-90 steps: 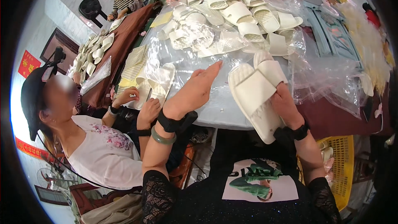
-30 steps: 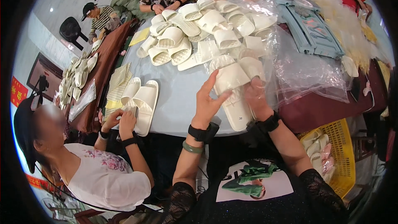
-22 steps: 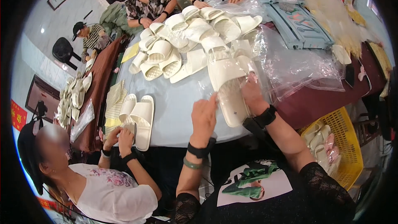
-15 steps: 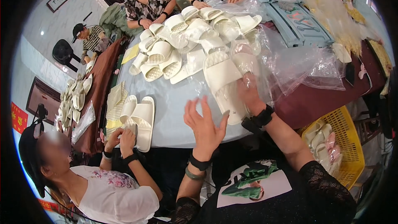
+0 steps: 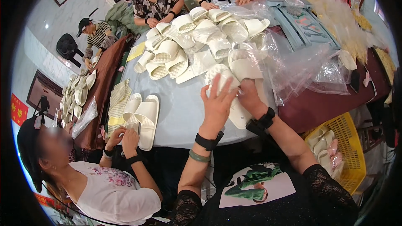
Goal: The recorder is inspecting and packaging pairs of slippers into plastic bags at a communal work table.
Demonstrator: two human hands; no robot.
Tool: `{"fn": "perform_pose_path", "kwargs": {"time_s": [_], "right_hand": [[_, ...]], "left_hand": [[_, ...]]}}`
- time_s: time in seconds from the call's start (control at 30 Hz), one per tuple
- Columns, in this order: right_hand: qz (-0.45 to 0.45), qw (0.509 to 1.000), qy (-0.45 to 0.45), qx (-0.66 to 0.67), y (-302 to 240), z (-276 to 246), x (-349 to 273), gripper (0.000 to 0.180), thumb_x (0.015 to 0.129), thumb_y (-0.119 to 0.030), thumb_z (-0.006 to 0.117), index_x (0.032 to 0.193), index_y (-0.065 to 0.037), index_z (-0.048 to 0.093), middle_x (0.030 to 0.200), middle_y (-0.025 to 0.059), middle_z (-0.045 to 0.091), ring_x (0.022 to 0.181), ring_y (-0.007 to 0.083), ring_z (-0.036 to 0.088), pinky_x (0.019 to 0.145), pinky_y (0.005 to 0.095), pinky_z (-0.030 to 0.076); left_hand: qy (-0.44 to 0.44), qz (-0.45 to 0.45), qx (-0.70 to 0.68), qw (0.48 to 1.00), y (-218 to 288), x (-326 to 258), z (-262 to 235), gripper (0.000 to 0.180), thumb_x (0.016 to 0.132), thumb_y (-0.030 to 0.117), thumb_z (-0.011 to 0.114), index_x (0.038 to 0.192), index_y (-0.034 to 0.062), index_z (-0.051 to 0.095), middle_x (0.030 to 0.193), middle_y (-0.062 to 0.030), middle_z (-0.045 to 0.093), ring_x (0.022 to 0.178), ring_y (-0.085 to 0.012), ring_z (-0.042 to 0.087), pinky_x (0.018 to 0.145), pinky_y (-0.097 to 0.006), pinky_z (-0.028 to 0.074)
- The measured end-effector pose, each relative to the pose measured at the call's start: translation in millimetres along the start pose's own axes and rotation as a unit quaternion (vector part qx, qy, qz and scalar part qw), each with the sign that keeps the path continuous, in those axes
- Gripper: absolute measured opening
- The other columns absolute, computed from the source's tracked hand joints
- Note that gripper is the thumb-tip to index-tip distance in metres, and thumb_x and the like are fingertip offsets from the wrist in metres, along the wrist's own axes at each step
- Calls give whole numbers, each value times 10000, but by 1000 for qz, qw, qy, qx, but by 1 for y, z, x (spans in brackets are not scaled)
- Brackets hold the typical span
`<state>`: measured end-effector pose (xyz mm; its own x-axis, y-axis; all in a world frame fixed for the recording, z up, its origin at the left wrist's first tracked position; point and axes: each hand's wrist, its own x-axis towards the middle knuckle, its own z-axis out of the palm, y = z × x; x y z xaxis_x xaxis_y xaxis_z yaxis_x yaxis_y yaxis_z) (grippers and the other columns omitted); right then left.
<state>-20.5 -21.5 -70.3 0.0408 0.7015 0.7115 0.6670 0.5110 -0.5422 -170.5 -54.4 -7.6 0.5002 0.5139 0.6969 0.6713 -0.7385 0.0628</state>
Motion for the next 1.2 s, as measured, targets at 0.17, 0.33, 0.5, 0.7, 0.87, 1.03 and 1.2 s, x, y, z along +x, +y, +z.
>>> {"fn": "perform_pose_path", "kwargs": {"time_s": [0.17, 0.33, 0.5, 0.7, 0.87, 1.03, 1.2], "right_hand": [[0, 998, 6, 68, 1, 1, -7, 86, 772, -70, 556, 758, 13, 569, 872, 253, 565, 915, 412, 513, 762, 453, 399], [-139, 988, 8, -62, 6, -1, 0, 81, 772, -62, 556, 750, 15, 545, 841, 248, 548, 891, 407, 503, 745, 430, 402], [91, 996, 4, -22, -14, 2, 24, 98, 762, -50, 549, 750, 47, 550, 785, 271, 538, 750, 421, 516, 682, 461, 414], [105, 977, -182, -46, -31, -15, 21, 257, 756, -55, 554, 980, 71, 567, 981, 304, 548, 991, 443, 509, 815, 444, 428], [-58, 992, -84, 74, -36, 13, 5, 305, 778, -110, 573, 1045, 35, 556, 1076, 258, 544, 1099, 394, 474, 884, 396, 426], [-15, 882, -114, 458, -29, 11, -3, 264, 856, -191, 496, 1032, -16, 586, 1073, 177, 583, 1080, 293, 519, 864, 362, 451], [49, 712, 8, 700, -2, -12, -5, 296, 935, -272, 419, 1019, -67, 616, 1071, 96, 622, 1060, 192, 564, 844, 328, 476]], "left_hand": [[-73, 15, -209, 975, 7, 0, -7, 276, 817, -21, 550, 1050, 101, 633, 1228, -68, 608, 1273, -279, 454, 1043, -449, 244], [-198, -3, -418, 887, 17, -2, -31, 257, 840, -26, 526, 1047, 87, 627, 1221, -63, 614, 1273, -289, 454, 1050, -427, 252], [-280, -69, -562, 775, 36, -34, -40, 202, 915, 42, 492, 1072, 17, 618, 1184, -100, 626, 1266, -310, 455, 1008, -394, 376], [-301, -103, -611, 725, 31, -64, -33, 179, 936, 58, 476, 1024, -11, 616, 1100, -113, 645, 1194, -298, 509, 978, -382, 408], [-378, -54, -630, 677, 54, -54, -41, 124, 916, 45, 502, 932, 8, 619, 1019, -95, 659, 1036, -252, 584, 920, -362, 423], [-378, -57, -621, 684, 51, -82, -39, 148, 907, 63, 516, 998, 21, 625, 1110, -88, 648, 1167, -266, 532, 982, -391, 364], [-480, 25, -567, 669, 81, -94, -5, 173, 893, 44, 528, 1012, 46, 653, 1139, -86, 635, 1238, -288, 477, 1059, -446, 280]]}}
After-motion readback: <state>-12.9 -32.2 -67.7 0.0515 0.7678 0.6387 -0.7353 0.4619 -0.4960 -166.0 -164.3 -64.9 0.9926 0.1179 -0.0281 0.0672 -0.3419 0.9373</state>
